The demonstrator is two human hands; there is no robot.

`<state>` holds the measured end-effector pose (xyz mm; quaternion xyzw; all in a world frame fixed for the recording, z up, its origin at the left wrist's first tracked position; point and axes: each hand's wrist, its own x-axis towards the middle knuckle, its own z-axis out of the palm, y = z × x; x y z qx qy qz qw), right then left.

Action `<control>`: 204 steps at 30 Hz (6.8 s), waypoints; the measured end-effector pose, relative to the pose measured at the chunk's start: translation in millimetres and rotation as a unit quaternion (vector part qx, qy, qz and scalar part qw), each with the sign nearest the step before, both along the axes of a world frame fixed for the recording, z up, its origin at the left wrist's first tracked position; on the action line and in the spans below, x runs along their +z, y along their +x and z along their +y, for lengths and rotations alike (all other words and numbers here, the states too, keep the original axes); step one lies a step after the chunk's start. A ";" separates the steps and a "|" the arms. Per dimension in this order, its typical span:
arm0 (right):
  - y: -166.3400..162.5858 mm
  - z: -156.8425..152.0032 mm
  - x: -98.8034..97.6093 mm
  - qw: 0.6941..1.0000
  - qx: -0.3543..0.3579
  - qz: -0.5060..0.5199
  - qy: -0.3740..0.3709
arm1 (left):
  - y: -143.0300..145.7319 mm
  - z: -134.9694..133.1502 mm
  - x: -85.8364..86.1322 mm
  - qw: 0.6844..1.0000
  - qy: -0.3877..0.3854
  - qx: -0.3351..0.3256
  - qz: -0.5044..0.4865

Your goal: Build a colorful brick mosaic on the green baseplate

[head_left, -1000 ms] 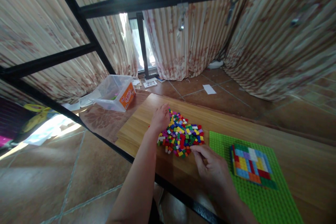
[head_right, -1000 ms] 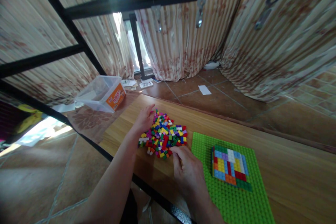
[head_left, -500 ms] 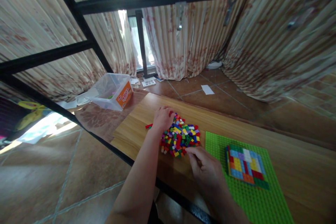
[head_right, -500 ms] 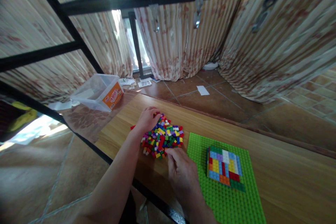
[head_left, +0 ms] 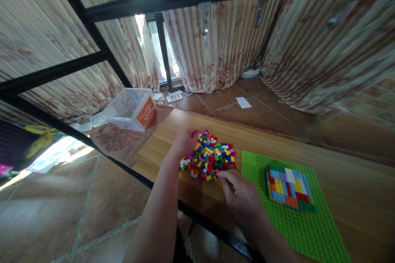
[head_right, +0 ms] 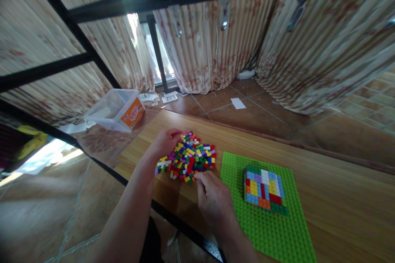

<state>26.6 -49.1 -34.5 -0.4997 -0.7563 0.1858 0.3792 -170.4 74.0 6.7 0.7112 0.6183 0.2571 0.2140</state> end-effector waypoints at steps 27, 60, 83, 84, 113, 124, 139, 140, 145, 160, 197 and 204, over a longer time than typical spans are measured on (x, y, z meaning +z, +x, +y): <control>3.2 -2.5 6.1 1.000 -0.005 -0.014 -0.006 | 53.4 -16.5 -4.9 0.980 0.023 0.113 0.162; 42.3 -7.9 40.3 0.970 -0.193 0.145 0.007 | 109.2 -67.5 11.5 0.910 -0.140 -0.194 -0.339; 46.0 -11.2 27.4 0.987 -0.147 0.063 0.015 | 62.6 -49.4 9.7 0.993 0.030 -0.111 -0.004; 44.6 -11.5 27.7 0.988 -0.144 0.058 0.020 | 57.1 -47.6 9.7 0.995 0.034 -0.095 0.008; -9.3 12.2 10.5 0.996 0.008 -0.086 0.022 | 32.5 -45.7 15.3 0.999 0.023 0.010 0.025; -14.3 30.6 -0.1 0.990 -0.015 -0.139 0.024 | 20.9 -51.1 25.1 0.999 -0.004 0.024 0.029; -7.0 18.3 32.1 0.998 -0.053 0.037 0.009 | 32.4 -54.1 26.8 0.966 -0.072 -0.120 -0.219; -4.5 16.8 35.1 0.998 -0.052 0.044 0.005 | 35.9 -55.1 27.3 0.954 -0.092 -0.150 -0.245; 8.1 11.0 38.5 0.993 -0.061 0.101 -0.015 | 55.7 -56.9 27.4 0.921 -0.143 -0.173 -0.319; 69.9 -13.6 41.4 0.948 -0.206 0.231 -0.066 | 125.3 -71.1 13.4 0.899 -0.139 -0.203 -0.363; 142.1 -10.1 31.4 0.935 -0.321 0.014 -0.152 | 154.6 -77.3 -6.9 0.971 -0.074 -0.186 -0.131; 143.4 -10.5 31.3 0.936 -0.313 0.030 -0.159 | 155.7 -79.2 -5.4 0.970 -0.079 -0.187 -0.135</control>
